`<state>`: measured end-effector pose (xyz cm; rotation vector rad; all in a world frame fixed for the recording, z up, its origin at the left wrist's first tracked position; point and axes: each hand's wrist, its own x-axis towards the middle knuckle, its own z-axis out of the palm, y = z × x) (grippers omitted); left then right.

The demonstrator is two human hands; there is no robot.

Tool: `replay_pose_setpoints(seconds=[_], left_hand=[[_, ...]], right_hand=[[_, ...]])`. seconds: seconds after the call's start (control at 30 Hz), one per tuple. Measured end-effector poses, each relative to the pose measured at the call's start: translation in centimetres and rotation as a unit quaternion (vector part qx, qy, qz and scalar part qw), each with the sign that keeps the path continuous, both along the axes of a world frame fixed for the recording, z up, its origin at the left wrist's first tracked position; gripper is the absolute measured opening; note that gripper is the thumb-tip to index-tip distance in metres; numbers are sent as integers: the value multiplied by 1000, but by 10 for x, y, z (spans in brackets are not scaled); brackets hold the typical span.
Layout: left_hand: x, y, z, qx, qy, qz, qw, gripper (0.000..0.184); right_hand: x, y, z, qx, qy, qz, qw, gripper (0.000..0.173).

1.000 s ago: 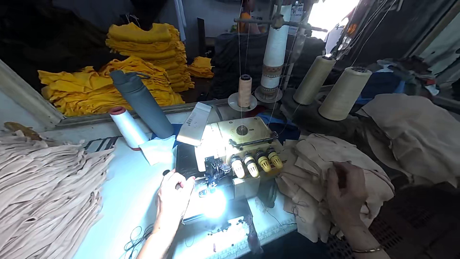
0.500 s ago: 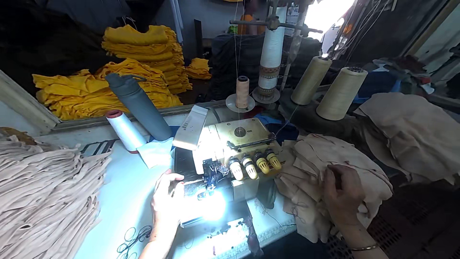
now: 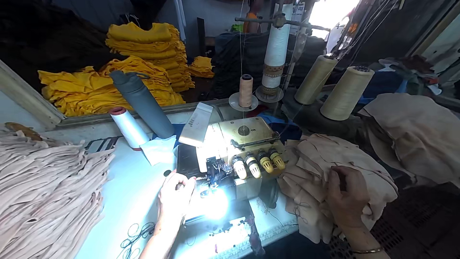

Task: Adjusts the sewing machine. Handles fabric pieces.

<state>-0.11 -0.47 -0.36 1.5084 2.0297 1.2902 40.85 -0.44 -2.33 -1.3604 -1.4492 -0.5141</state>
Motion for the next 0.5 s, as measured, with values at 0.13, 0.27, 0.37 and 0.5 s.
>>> replay_pose_setpoints(seconds=[0.13,0.27,0.37,0.5], left_hand=[[-15,9,-26,18,63,17,998,18],[-17,4,-16,-19,66,37,997,19],[-21,4,-19,-4,74,71,995,19],[-33,6,-36,53,75,75,993,24]], right_hand=[[1,0,-1,-1,3,-2,1000,31],[3,-1,-1,-2,1,10,1000,30],[3,0,-1,-1,6,13,1000,30],[3,-1,0,-3,13,13,1000,29]])
